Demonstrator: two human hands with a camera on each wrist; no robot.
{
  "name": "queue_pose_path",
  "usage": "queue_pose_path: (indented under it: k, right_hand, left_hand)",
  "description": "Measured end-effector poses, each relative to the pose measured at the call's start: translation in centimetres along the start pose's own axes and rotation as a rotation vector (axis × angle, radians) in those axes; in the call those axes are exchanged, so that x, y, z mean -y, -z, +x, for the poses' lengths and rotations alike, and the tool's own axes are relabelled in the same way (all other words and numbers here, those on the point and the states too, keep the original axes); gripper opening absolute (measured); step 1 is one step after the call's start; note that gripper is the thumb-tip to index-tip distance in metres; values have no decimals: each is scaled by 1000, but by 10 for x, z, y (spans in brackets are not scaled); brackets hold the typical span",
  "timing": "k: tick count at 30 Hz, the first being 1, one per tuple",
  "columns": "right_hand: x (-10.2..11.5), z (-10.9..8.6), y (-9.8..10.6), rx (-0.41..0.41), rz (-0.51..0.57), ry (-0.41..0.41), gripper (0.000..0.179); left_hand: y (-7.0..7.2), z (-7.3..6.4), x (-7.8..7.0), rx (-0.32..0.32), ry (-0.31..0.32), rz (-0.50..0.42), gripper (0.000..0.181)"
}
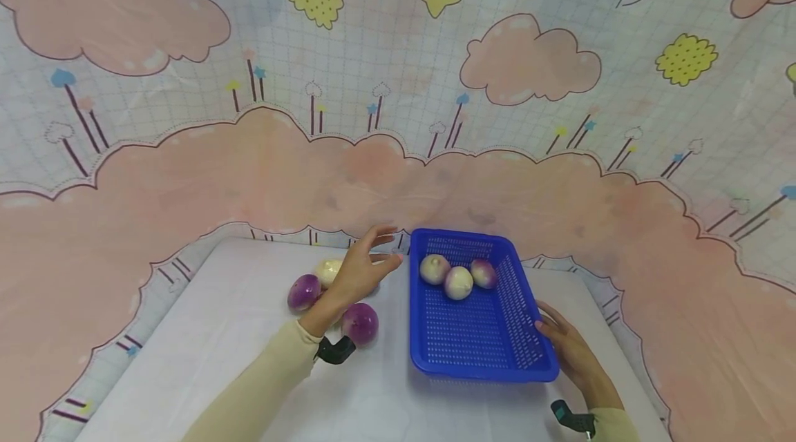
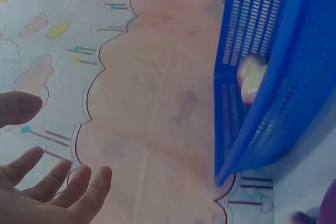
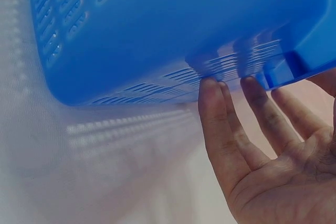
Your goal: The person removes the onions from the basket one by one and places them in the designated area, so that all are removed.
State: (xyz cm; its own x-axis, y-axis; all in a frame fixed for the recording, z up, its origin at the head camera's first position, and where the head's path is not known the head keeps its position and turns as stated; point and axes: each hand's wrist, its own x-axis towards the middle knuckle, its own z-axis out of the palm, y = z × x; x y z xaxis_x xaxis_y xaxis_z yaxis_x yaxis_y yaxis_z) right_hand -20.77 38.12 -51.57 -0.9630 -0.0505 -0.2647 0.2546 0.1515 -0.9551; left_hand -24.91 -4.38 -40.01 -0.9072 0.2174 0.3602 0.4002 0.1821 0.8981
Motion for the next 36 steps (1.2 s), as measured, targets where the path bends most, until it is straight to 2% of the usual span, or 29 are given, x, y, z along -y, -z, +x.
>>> queue_pose_path:
  k: [6, 12, 17, 22, 27, 36]
  right_hand:
    - [-1, 0, 0, -4, -12, 3, 67]
    - [0, -1, -1, -3, -24, 5, 67]
    - [1, -2, -1, -5, -17, 0, 67]
    - [2, -2, -1, 1, -25, 4, 68]
    - [3, -3, -1, 1, -19, 0, 69]
    - [2, 0, 1, -12, -14, -5, 68]
  left_hand:
    - [-27, 9, -4, 9, 34, -28, 52]
    - [-56, 20, -1, 5, 123, 3, 53]
    - [-78, 27, 0, 22, 190, -23, 58]
    - [-97, 37, 4, -5, 252, -49, 62]
    - [-114, 46, 8, -10, 327, -42, 63]
    - [-134, 60, 23, -41, 414, -4, 61]
